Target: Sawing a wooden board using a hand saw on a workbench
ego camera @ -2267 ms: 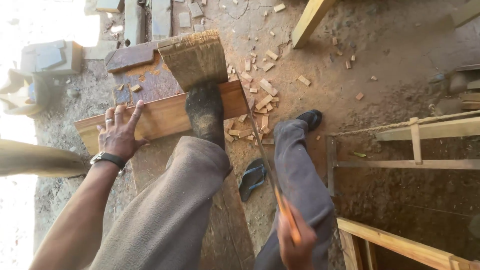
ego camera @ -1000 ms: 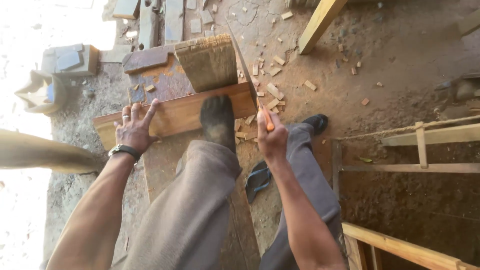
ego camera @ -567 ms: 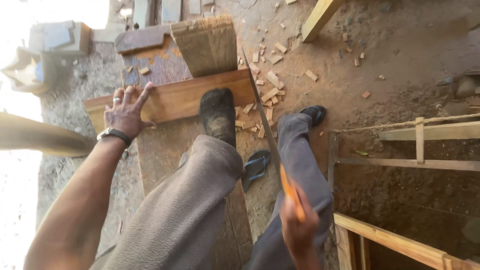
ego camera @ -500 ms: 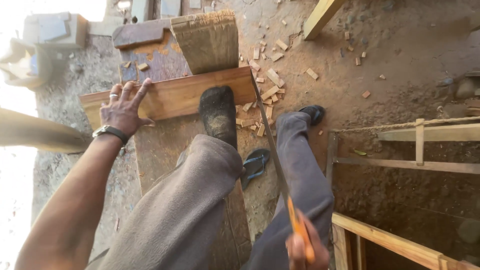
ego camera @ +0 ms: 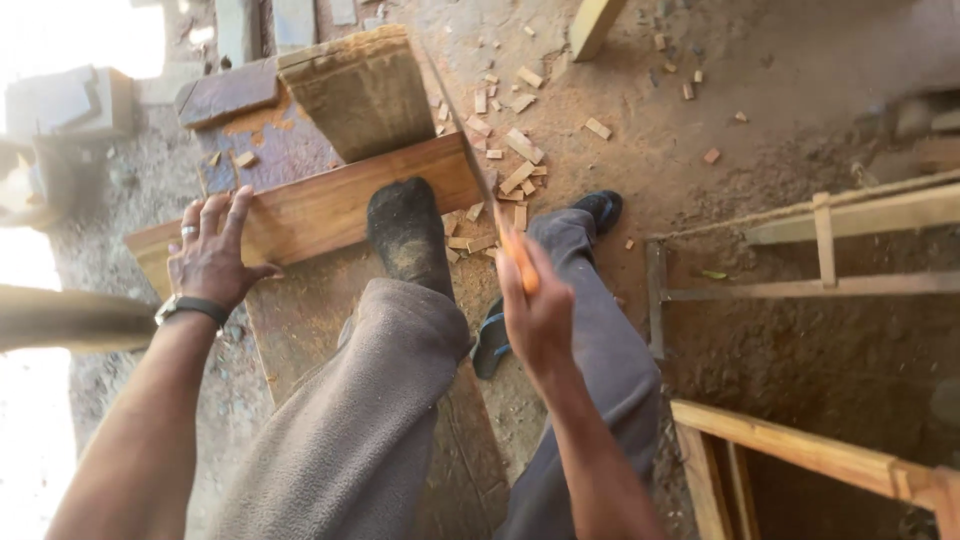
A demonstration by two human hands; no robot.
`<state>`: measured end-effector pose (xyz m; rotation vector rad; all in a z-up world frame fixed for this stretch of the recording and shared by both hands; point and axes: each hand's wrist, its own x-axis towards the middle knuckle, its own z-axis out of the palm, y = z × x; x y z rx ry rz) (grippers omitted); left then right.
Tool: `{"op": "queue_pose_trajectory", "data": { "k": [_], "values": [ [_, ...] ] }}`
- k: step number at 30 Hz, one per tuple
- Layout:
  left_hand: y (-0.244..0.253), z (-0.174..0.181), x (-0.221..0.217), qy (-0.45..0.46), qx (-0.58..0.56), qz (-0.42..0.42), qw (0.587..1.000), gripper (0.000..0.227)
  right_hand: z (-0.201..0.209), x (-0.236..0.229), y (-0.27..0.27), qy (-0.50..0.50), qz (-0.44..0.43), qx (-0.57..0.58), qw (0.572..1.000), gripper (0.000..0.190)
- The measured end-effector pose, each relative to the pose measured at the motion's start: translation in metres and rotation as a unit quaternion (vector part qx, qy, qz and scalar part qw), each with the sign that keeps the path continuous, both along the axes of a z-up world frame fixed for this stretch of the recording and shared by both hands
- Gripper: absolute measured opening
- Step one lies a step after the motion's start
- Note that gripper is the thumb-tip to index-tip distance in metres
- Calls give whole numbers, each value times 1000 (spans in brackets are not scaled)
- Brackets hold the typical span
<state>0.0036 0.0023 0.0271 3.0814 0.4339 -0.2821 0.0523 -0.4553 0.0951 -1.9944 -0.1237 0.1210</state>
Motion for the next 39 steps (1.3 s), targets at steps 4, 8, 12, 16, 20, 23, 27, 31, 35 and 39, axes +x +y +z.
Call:
{"op": "queue_pose_trajectory", "data": {
  "k": [4, 8, 12, 16, 20, 23, 27, 31, 35, 39],
  "values": [
    [-10, -4, -7, 0, -41, 26, 999, 135, 4, -121, -84, -58, -18, -69, 996, 44],
    [-8, -4, -2, -20, -8, 4, 1000, 139, 9, -215, -125, -97, -126, -242, 957, 45],
    [3, -16, 0, -28, 12, -3, 1000, 140, -26, -134, -89, -77, -112, -180, 974, 40],
    [3, -20, 2, -21, -8, 17, 1000, 138, -56, 24, 5, -142, 19, -19, 989, 44],
    [-2, -15, -2, -9, -43, 43, 998, 136, 6, 38, 28, -102, -3, -32, 994, 47],
    [1, -13, 0, 3, -35, 40, 999, 136, -6, -61, -29, -141, -25, -88, 986, 42],
    [-5, -9, -7, -10, -75, 74, 994, 131, 12, -171, -102, -86, -29, -106, 990, 42],
    [-6, -13, -9, 8, -62, 131, 989, 136, -9, -173, -107, -91, -64, -145, 983, 42],
    [5, -24, -12, -32, -66, 110, 991, 134, -67, -6, -9, -189, 20, -25, 981, 35],
    [-3, -17, -7, -23, -85, 136, 987, 130, -15, 56, 29, -5, 20, -5, 1000, 54]
  ]
}}
